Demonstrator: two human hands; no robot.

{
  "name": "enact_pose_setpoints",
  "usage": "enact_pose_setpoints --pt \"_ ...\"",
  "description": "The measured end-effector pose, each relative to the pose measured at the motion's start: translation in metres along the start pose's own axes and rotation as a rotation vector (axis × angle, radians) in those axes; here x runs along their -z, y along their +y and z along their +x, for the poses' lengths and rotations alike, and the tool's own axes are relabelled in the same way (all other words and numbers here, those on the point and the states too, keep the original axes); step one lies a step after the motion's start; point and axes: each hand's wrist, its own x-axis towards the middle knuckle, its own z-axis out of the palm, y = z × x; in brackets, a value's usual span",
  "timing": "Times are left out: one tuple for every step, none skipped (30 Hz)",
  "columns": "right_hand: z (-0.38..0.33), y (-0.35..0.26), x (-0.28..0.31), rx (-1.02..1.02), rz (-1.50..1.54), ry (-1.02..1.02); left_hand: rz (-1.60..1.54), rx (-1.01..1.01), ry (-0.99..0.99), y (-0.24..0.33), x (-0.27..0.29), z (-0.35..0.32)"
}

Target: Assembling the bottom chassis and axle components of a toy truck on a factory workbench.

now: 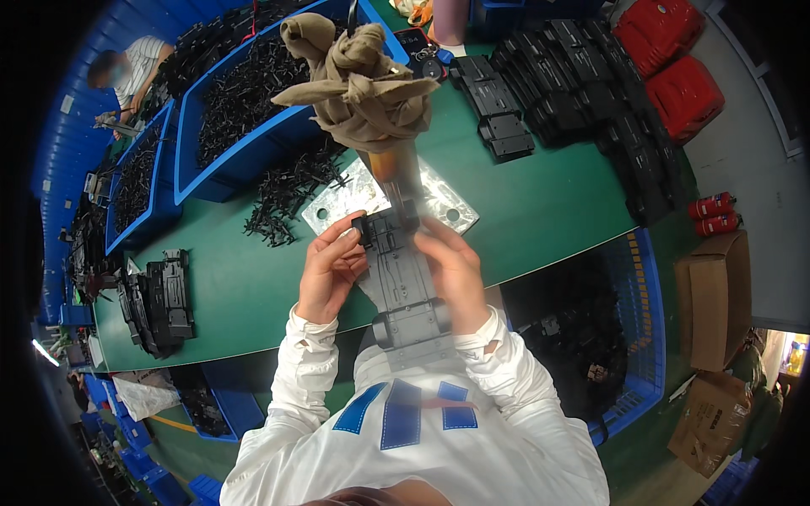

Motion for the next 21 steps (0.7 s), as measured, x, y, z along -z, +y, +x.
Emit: enact_pose_setpoints --pt "0.0001 0.0000 0.0005 -0.003 -0.006 -0.001 0.000 -0.001 -0.005 0.0000 0.0002 -0.0002" --pt "0.0001 0.0000 0.0008 -0.007 -0.012 -0.002 0.000 -0.003 -0.010 0.0000 0.0002 -0.0003" --pt "0.0001 -0.0001 0.0009 -0.007 -0.012 -0.002 0.001 -0.003 -0.010 -0.0002 0.0004 -0.0003" --pt "0.0001 -0.0002 0.0009 -0.009 -0.011 -0.005 0.001 -0.004 -0.007 -0.0005 0.0008 -0.0002" --pt "0.0000 -0.0002 0.0008 -0.011 -0.009 -0.008 0.001 -0.004 -0.004 -0.0006 0.0010 -0.0002" --pt "0.0000 -0.0004 0.0006 -0.011 -0.009 -0.007 0.001 -0.004 -0.004 -0.0006 0.0008 -0.0001" --pt "0.0000 -0.0006 0.0002 -0.010 -0.005 -0.008 0.002 -0.004 -0.002 -0.0005 0.0005 -0.0001" --pt "0.0000 -0.0007 0.0001 -0.010 -0.001 -0.009 0.004 -0.004 -0.001 -0.0003 0.0003 -0.0001" --pt "0.0001 -0.0004 0.0004 -0.010 -0.001 -0.009 0.004 -0.003 0.000 -0.0002 0.0000 -0.0002" --pt "0.0005 0.0001 0.0010 -0.007 0.002 -0.011 0.010 -0.001 0.008 -0.0001 -0.0004 -0.0003" --pt "0.0007 0.0005 0.0014 -0.005 0.006 -0.013 0.015 0.002 0.016 -0.0002 -0.0006 -0.0003" --pt "0.0005 0.0004 0.0011 -0.005 0.006 -0.014 0.015 0.002 0.017 -0.0001 -0.0003 -0.0003" --pt "0.0000 0.0003 0.0005 -0.005 0.014 -0.009 0.014 0.000 0.008 -0.0001 0.0001 -0.0002" --pt "-0.0004 0.0000 -0.0001 -0.005 0.022 -0.004 0.014 -0.001 -0.001 -0.0002 0.0004 -0.0002" --pt "-0.0009 -0.0006 -0.0008 -0.005 0.022 -0.004 0.014 -0.001 -0.001 -0.0002 0.0005 -0.0002" --pt "-0.0014 -0.0012 -0.0015 -0.008 0.015 0.002 0.010 -0.002 -0.001 -0.0002 0.0006 -0.0003" --pt "-0.0016 -0.0016 -0.0019 -0.011 0.009 0.007 0.006 -0.002 -0.001 -0.0002 0.0006 -0.0003" --pt "-0.0012 -0.0013 -0.0013 -0.010 0.009 0.008 0.006 -0.002 -0.001 -0.0001 0.0004 -0.0004" --pt "-0.0003 -0.0006 0.0000 -0.006 0.011 -0.003 0.007 -0.003 0.000 -0.0001 -0.0001 -0.0006" --pt "0.0001 -0.0003 0.0007 -0.002 0.013 -0.014 0.007 -0.003 0.001 0.0000 -0.0004 -0.0007" --pt "-0.0003 -0.0005 0.0001 -0.003 0.013 -0.014 0.007 -0.003 0.002 -0.0002 -0.0001 -0.0007"
